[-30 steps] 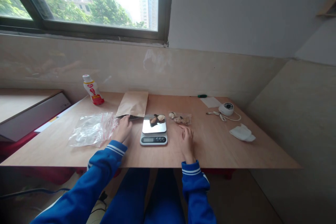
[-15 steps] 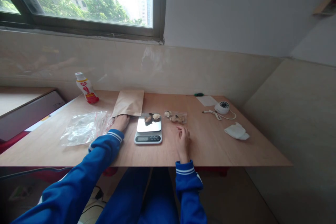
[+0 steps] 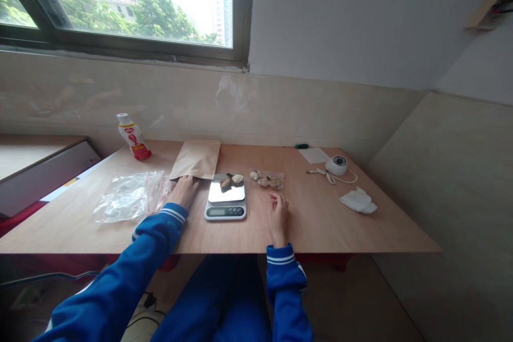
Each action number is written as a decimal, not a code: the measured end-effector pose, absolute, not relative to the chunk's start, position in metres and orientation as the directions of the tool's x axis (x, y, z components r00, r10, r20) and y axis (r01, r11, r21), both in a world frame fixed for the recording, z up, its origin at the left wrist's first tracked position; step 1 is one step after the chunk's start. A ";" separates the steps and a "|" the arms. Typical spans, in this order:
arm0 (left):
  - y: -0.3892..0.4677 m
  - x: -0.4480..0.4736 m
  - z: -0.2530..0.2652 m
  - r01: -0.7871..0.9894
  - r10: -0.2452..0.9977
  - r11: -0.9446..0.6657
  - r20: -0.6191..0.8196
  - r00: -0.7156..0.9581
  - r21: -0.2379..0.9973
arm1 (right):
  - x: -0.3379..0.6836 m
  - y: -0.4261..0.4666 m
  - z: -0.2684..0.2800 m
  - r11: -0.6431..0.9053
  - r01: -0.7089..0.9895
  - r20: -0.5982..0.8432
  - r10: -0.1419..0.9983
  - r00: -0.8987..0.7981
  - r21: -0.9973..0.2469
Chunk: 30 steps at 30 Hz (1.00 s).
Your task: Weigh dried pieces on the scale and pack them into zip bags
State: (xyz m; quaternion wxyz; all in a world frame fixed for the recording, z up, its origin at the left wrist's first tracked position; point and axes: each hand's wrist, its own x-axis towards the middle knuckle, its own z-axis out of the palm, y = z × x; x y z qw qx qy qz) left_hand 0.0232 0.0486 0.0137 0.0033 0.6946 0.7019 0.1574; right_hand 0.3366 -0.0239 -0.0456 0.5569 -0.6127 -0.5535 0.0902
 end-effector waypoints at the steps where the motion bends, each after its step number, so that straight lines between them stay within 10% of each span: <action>1: 0.045 0.023 0.014 0.970 0.970 0.005 0.233 -0.064 0.245 | 0.337 -0.024 -0.045 0.233 0.575 0.503 0.781 0.370 -0.784; 30: -0.026 0.025 0.045 0.551 0.961 -0.154 0.254 -0.109 0.820 | 0.341 -0.023 -0.053 0.232 0.564 0.491 0.792 0.364 -0.793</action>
